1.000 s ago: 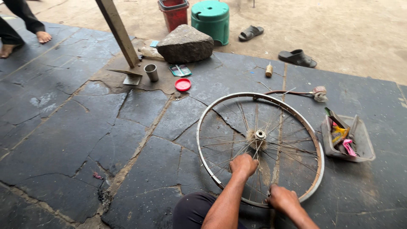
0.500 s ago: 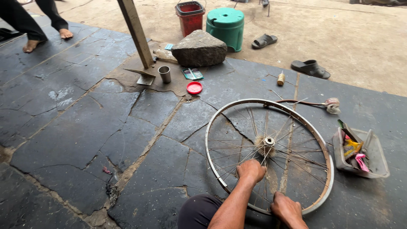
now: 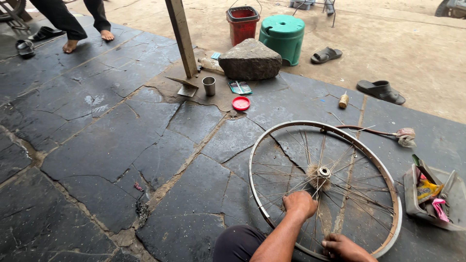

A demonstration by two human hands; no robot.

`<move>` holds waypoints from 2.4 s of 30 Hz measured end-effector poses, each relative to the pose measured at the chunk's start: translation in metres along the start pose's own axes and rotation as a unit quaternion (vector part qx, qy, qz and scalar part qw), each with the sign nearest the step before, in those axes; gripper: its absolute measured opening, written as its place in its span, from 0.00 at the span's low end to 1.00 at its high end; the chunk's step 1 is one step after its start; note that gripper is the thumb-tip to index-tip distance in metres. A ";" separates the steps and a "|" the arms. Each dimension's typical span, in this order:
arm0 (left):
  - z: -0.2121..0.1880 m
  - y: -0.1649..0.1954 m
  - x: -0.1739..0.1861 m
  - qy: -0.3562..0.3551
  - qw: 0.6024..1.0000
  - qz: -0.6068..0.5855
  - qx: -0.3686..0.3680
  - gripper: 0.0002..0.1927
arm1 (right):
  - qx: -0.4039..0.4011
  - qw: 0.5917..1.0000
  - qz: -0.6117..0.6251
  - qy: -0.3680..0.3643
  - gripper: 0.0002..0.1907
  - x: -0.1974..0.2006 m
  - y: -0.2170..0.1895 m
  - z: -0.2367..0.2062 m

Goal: The person sits on the ground lacing a bicycle wheel, threading spokes through the hub and hooking each spoke end into the rim holes, working around the rim one spoke at a time by hand.

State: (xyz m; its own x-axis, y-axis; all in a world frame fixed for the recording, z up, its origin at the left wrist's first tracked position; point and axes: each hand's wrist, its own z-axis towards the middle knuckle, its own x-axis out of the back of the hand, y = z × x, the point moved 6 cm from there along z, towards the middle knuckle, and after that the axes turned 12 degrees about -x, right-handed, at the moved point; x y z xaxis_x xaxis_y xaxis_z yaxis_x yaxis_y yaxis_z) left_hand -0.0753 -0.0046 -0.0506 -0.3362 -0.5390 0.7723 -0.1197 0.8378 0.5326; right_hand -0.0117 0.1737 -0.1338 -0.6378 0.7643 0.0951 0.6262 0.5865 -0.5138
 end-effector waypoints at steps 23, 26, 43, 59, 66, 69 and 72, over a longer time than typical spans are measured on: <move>0.015 0.020 -0.032 0.019 0.997 -0.003 -0.075 0.28 | 0.066 0.926 -0.172 0.330 0.21 0.013 -0.009 -0.001; 0.024 0.020 -0.063 -0.058 0.991 -0.017 -0.116 0.31 | 0.123 0.938 -0.183 0.267 0.21 0.014 -0.014 0.014; 0.049 0.007 -0.084 -0.017 0.866 -0.499 -0.021 0.25 | 0.148 0.955 -0.049 0.253 0.17 0.017 -0.024 0.025; 0.085 -0.024 -0.148 -0.068 0.853 -0.515 0.053 0.29 | 0.244 0.920 0.024 0.305 0.14 0.052 0.012 0.026; 0.085 -0.027 -0.144 -0.010 0.875 -0.483 -0.027 0.41 | 0.164 0.972 0.037 0.165 0.15 0.025 0.013 0.031; 0.079 -0.023 -0.134 -0.017 0.881 -0.472 -0.002 0.43 | 0.160 0.977 0.026 0.138 0.15 0.014 0.008 0.029; 0.080 -0.019 -0.132 -0.029 0.878 -0.477 -0.005 0.43 | 0.131 0.984 0.041 0.110 0.14 0.008 0.009 0.030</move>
State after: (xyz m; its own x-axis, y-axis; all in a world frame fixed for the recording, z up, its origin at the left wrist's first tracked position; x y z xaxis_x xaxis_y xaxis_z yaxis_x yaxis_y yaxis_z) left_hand -0.1028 0.0573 -0.1905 -0.1347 -0.9898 -0.0461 -0.3648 0.0062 0.9311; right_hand -0.0243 0.1769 -0.1631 -0.4595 0.8626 0.2117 0.5163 0.4533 -0.7266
